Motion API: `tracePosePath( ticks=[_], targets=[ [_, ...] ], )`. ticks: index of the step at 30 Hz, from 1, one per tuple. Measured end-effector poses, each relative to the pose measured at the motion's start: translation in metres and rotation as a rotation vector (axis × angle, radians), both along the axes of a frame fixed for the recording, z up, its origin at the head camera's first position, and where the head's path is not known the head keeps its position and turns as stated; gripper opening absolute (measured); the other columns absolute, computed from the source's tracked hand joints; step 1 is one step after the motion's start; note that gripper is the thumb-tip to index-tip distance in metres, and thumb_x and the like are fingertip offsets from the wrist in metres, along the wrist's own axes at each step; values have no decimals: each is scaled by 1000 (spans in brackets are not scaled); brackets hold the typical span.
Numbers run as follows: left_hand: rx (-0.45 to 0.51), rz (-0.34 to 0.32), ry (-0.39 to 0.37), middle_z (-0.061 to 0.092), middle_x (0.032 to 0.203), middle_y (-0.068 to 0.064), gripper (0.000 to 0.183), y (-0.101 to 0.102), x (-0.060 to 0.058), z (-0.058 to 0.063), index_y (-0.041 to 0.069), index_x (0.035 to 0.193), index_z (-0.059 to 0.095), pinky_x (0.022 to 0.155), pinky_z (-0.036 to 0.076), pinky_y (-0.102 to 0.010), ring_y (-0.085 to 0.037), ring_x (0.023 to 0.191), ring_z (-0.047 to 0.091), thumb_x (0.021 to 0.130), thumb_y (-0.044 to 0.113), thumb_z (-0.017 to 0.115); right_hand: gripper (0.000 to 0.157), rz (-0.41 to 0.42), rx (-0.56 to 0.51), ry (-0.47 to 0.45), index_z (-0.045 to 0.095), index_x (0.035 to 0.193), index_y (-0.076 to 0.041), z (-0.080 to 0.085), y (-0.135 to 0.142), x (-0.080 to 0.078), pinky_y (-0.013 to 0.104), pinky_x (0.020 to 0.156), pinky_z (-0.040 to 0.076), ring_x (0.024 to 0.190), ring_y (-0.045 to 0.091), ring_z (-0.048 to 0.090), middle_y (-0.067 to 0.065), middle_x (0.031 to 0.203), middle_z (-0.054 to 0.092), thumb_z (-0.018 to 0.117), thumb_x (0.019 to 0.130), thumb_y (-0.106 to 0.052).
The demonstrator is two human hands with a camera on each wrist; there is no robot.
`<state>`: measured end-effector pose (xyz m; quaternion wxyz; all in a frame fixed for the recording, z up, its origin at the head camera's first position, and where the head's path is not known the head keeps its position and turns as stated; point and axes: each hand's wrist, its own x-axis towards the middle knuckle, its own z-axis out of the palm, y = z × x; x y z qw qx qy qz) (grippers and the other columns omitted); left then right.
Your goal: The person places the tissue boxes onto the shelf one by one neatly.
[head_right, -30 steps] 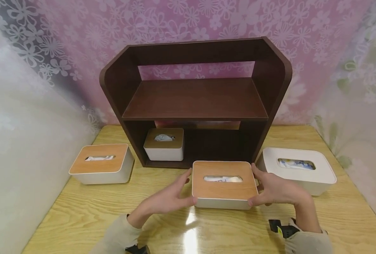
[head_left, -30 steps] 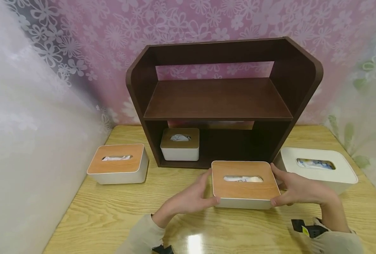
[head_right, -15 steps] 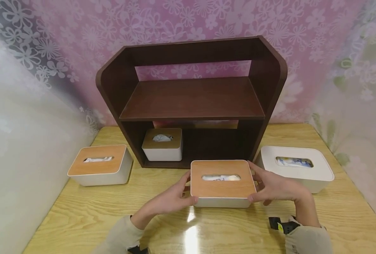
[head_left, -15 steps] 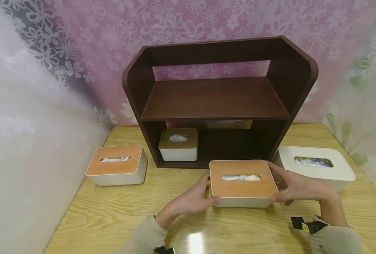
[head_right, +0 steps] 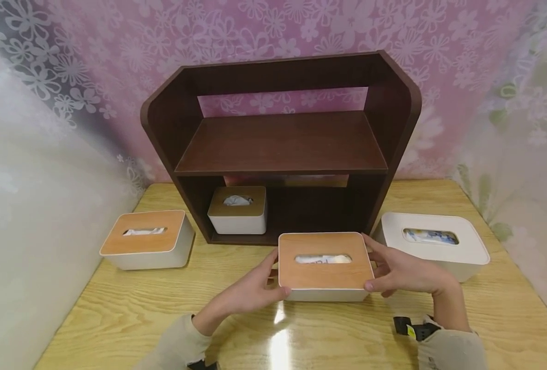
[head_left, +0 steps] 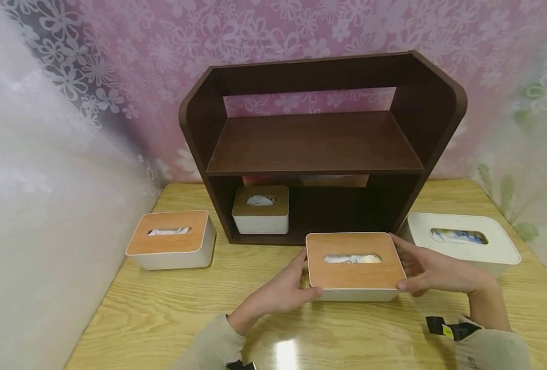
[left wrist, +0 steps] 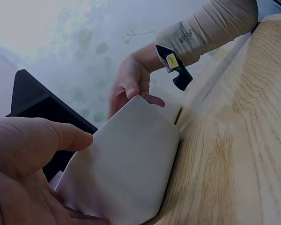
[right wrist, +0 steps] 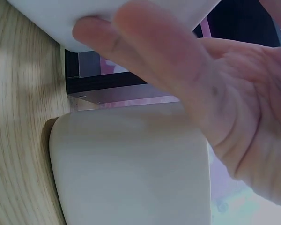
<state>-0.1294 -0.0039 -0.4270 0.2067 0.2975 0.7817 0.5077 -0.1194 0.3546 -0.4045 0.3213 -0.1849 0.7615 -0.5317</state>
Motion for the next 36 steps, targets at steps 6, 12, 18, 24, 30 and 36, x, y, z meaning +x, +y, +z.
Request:
tracePosePath(
  ticks=[6, 12, 18, 24, 30, 36],
  targets=[
    [24, 34, 11, 18, 163, -11, 92, -1, 3, -3, 14, 160, 5, 110, 39, -41, -29, 138, 40, 92, 16, 67, 102, 11, -21, 137, -14, 159, -17, -6, -1, 2, 35, 88, 55, 123, 11, 57, 31, 159, 10, 62, 94, -1],
    [3, 90, -20, 17, 163, -14, 91, -4, -3, -6, 10, 160, 6, 107, 43, -44, -35, 140, 39, 93, 21, 67, 112, -26, 26, 220, -16, 158, -14, -8, -5, -1, 27, 92, 52, 125, 14, 55, 30, 161, 2, 71, 89, -4],
    [44, 112, -49, 19, 163, -14, 92, -5, -8, -10, 7, 160, 8, 107, 43, -45, -35, 141, 37, 93, 20, 69, 119, -74, 119, 244, -19, 157, -15, -10, -12, -2, 27, 84, 53, 122, 43, 53, 32, 160, 6, 77, 86, -13],
    [102, 134, -50, 23, 161, -13, 89, -5, -14, -14, 11, 160, 9, 108, 42, -46, -35, 141, 37, 94, 15, 69, 121, -104, 118, 279, -21, 156, -13, -10, -18, -4, 26, 84, 53, 122, 47, 52, 33, 159, 9, 78, 86, -15],
    [93, 147, -10, 29, 159, -10, 87, -10, -23, -14, 17, 160, 16, 108, 42, -46, -35, 138, 41, 93, 19, 71, 120, -102, 114, 327, -21, 156, -12, -8, -20, -7, 26, 84, 53, 123, 52, 50, 33, 160, 3, 77, 88, -18],
    [97, 135, -34, 38, 153, -14, 83, -11, -23, -12, 17, 159, 18, 103, 47, -42, -36, 131, 51, 94, 21, 70, 119, -134, 131, 332, -17, 158, -13, -8, -20, -8, 27, 81, 55, 117, 39, 59, 33, 157, 17, 78, 86, -20]
  ],
)
